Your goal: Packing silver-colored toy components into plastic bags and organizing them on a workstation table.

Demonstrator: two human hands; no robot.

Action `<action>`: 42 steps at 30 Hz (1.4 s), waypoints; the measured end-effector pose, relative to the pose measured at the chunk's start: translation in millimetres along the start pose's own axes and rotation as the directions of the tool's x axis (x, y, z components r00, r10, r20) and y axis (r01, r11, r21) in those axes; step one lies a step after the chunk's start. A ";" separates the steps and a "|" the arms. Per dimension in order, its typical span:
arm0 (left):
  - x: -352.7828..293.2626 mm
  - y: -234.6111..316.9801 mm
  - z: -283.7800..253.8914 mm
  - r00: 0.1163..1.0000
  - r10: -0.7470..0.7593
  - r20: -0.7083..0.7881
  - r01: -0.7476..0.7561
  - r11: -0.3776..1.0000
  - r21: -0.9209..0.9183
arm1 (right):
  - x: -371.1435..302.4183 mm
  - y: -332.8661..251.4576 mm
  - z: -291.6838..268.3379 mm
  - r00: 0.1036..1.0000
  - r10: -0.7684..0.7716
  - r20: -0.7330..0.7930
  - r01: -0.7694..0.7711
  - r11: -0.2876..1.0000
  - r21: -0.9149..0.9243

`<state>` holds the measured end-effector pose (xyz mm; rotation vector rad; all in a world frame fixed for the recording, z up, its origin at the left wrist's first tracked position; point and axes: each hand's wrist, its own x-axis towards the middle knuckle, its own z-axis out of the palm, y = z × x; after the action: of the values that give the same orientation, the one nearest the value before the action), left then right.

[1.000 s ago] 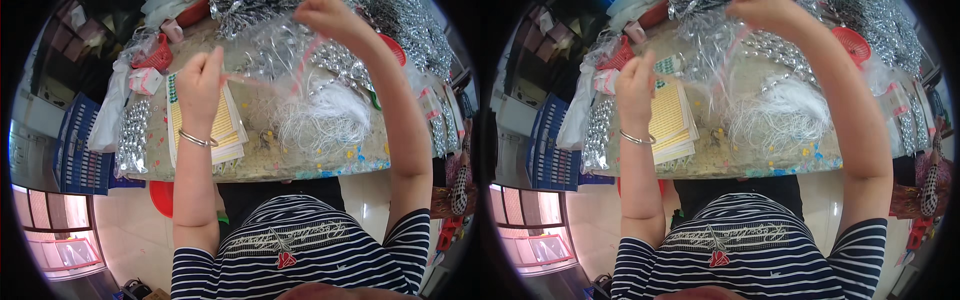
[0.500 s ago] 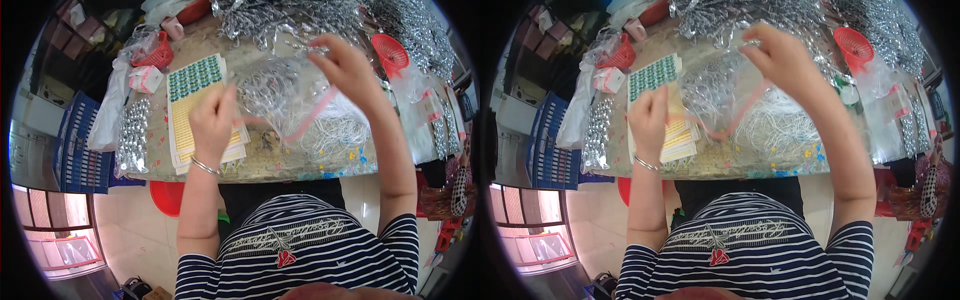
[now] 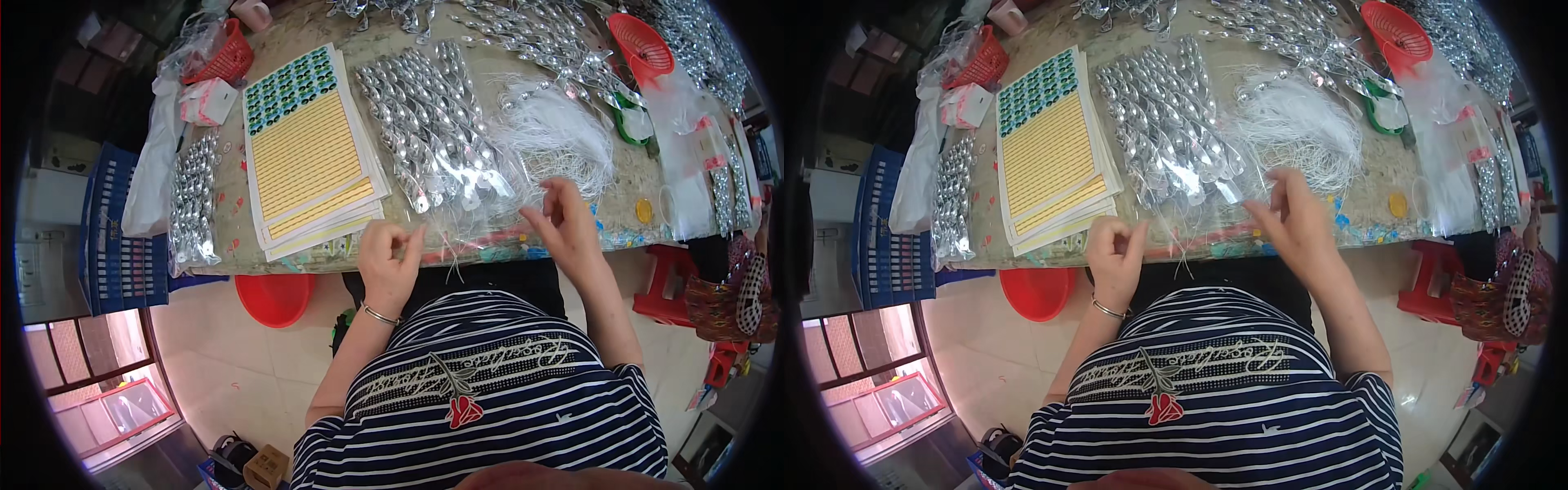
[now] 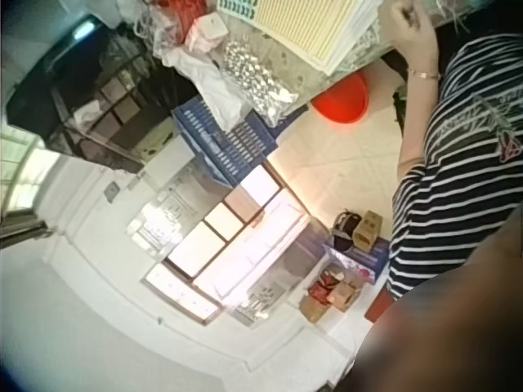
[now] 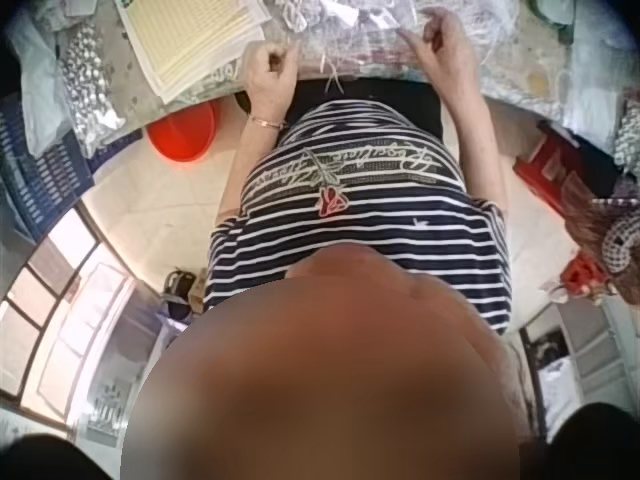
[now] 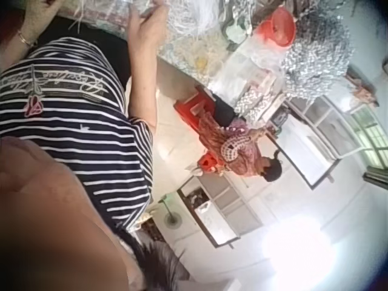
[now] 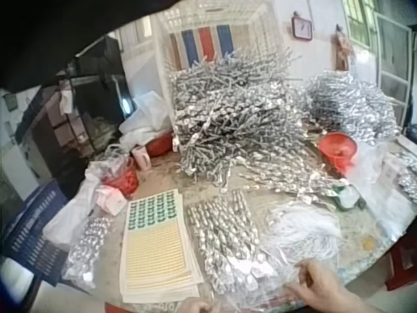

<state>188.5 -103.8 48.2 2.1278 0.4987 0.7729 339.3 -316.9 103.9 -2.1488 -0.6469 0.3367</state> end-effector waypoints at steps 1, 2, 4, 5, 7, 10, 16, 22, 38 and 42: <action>1.4 6.8 0.2 0.998 -0.046 -0.052 0.043 0.998 -0.048 | -7.9 -3.9 -1.5 0.999 0.035 0.032 -0.033 0.997 -0.073; 4.5 12.5 1.1 0.998 -0.045 -0.052 0.043 0.998 -0.052 | -15.6 -3.6 1.6 0.999 0.036 0.030 -0.033 0.997 -0.076; 12.3 20.6 1.5 0.989 0.118 -0.092 -0.110 0.990 0.092 | -24.2 -0.4 16.7 0.845 -0.502 0.186 0.516 0.856 -0.031; 16.6 23.1 1.0 0.988 0.119 -0.094 -0.111 0.989 0.093 | -20.6 -1.6 24.3 0.843 -0.504 0.186 0.518 0.855 -0.031; 24.0 25.2 -0.4 0.962 0.263 -0.075 -0.250 0.957 0.145 | -10.1 -9.4 41.3 0.816 -0.534 0.223 0.554 0.832 -0.037; 30.6 26.8 -2.3 0.939 0.342 -0.034 -0.332 0.928 0.170 | 0.3 -35.3 58.4 0.893 -0.392 0.220 0.391 0.919 0.048; 40.0 35.9 -0.7 0.914 0.402 -0.053 -0.389 0.907 0.158 | 39.9 -43.8 78.8 0.892 -0.447 0.067 0.450 0.891 -0.058; 40.9 30.1 2.0 0.905 0.423 -0.057 -0.415 0.903 0.108 | 60.4 -42.5 86.0 0.935 -0.353 0.043 0.355 0.924 -0.139; 37.2 24.6 6.6 0.905 0.420 -0.070 -0.410 0.903 0.125 | 22.6 -53.4 67.3 0.985 -0.152 0.085 0.128 0.963 0.237; 37.3 26.1 5.3 0.909 0.412 -0.064 -0.403 0.907 0.120 | 11.7 -49.5 67.2 0.972 -0.200 0.125 0.162 0.951 0.263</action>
<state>221.8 -100.9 79.6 2.3377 0.1345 1.0979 302.6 -241.1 102.3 -1.8193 -0.8359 0.4578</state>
